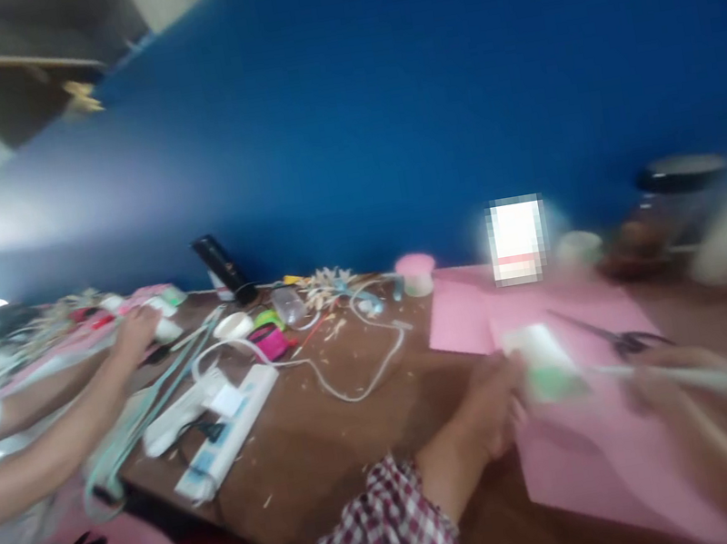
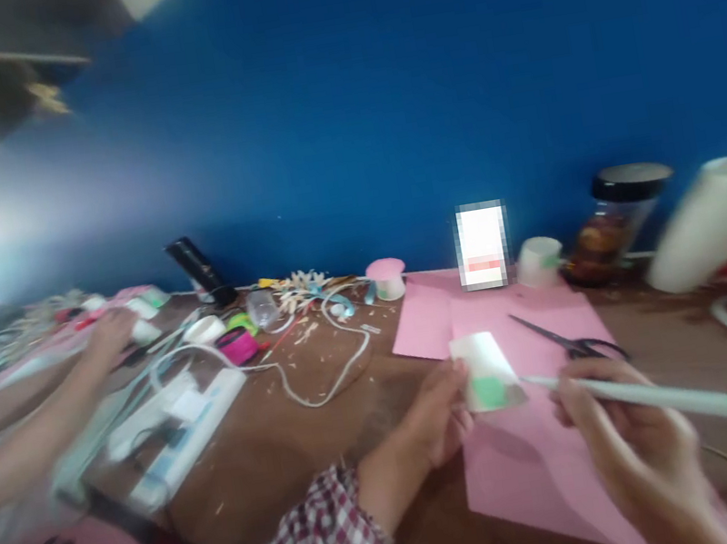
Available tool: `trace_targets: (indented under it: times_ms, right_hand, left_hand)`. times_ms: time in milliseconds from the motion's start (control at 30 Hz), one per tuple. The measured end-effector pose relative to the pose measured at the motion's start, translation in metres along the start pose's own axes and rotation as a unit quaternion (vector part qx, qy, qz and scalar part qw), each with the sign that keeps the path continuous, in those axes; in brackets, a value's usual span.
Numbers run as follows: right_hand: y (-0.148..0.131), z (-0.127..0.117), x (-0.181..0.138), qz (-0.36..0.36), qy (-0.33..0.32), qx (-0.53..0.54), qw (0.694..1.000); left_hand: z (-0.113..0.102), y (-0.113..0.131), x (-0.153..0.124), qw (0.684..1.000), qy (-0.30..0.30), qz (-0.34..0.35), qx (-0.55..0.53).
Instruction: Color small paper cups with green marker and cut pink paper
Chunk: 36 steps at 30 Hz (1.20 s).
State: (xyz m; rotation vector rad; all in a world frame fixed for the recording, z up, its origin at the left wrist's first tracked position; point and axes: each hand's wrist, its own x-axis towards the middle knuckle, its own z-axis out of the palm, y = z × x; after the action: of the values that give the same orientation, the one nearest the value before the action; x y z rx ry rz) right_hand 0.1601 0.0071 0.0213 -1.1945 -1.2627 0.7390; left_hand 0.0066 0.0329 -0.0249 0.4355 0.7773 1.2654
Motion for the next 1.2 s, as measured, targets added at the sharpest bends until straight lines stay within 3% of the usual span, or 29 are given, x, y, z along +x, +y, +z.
trace_targets:
  times_ms: [200, 600, 867, 1200]
  right_hand:
    - [-0.01, -0.002, 0.01, -0.017, 0.038, 0.005, 0.999]
    - [-0.009, -0.004, 0.006, -0.048, 0.003, 0.01, 0.999]
    - [-0.006, -0.003, 0.002, -0.067, -0.008, -0.029, 0.997]
    - [-0.005, -0.005, 0.003, -0.069, -0.013, -0.066, 0.995]
  left_hand:
    - [0.006, 0.011, -0.008, 0.997, -0.048, -0.037, -0.039]
    - [0.013, 0.014, -0.014, 0.998, -0.053, -0.044, -0.011]
    - [0.014, 0.012, -0.014, 0.998, -0.065, -0.01, 0.02]
    - [0.013, 0.012, -0.014, 0.998, -0.044, -0.038, 0.018]
